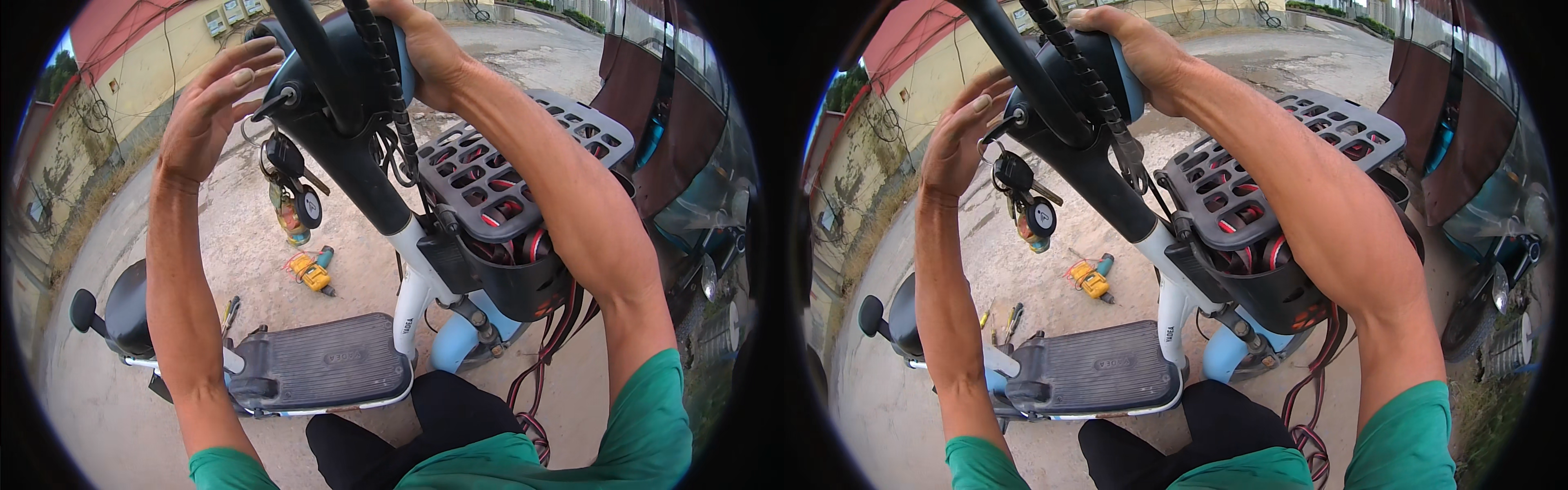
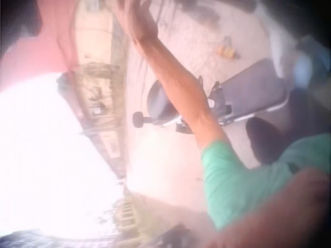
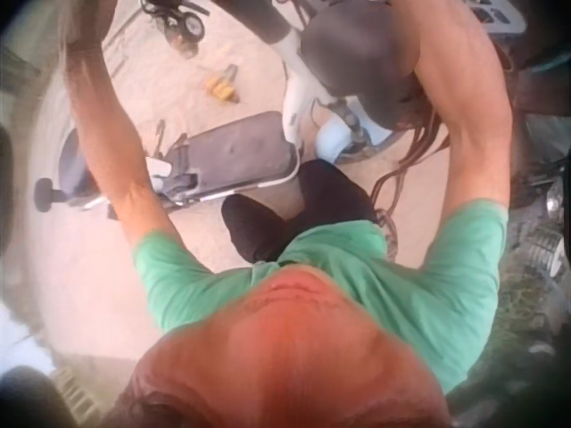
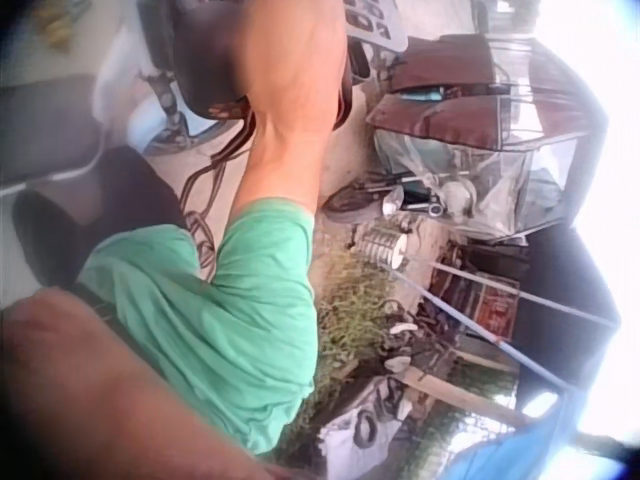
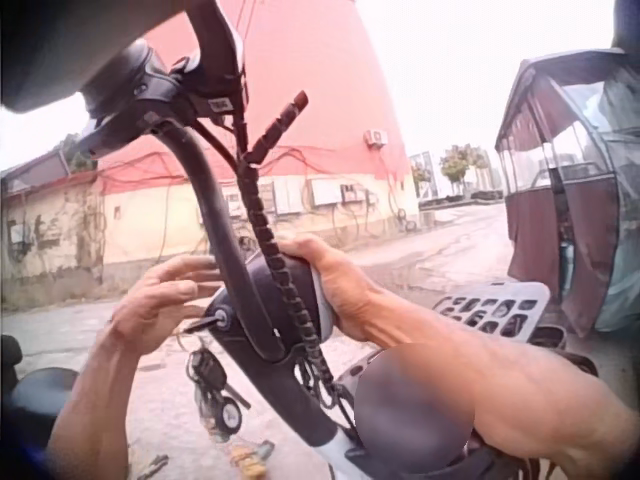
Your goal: The person works on the wiring under the seat of a light-blue electric scooter, connecting and organizing wires with both hands. They then move to the handlebar area, insert a key into the ignition, and turn it to test the scooter's electronics.
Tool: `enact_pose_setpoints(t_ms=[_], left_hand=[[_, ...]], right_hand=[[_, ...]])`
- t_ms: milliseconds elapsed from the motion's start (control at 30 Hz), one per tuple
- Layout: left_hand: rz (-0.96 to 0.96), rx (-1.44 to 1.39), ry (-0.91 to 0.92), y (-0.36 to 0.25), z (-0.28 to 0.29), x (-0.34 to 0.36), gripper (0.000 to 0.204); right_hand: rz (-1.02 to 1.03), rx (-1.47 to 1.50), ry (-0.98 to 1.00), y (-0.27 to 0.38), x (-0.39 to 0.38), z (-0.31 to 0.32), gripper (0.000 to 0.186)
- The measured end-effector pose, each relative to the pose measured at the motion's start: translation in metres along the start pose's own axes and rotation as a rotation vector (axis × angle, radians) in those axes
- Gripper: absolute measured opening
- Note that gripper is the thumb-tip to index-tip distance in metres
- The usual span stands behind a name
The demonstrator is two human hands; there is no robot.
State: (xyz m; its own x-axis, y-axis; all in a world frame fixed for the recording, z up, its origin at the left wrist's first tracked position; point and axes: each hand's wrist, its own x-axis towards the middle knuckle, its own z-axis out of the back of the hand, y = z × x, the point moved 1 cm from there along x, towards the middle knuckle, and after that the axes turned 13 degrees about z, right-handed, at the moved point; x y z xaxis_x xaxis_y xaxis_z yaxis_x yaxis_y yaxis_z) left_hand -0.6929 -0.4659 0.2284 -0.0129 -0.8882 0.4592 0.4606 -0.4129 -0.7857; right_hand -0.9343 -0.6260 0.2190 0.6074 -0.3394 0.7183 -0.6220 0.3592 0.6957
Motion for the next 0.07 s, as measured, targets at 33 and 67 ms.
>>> enact_pose_setpoints(t_ms=[33,67], left_hand=[[0.051,0.019,0.028,-0.007,-0.002,0.010,0.080],[0.098,0.158,0.045,-0.020,-0.007,0.017,0.088]], right_hand=[[-0.002,0.035,0.001,0.007,-0.003,-0.008,0.076],[0.003,0.080,0.009,0.018,-0.007,-0.026,0.077]])
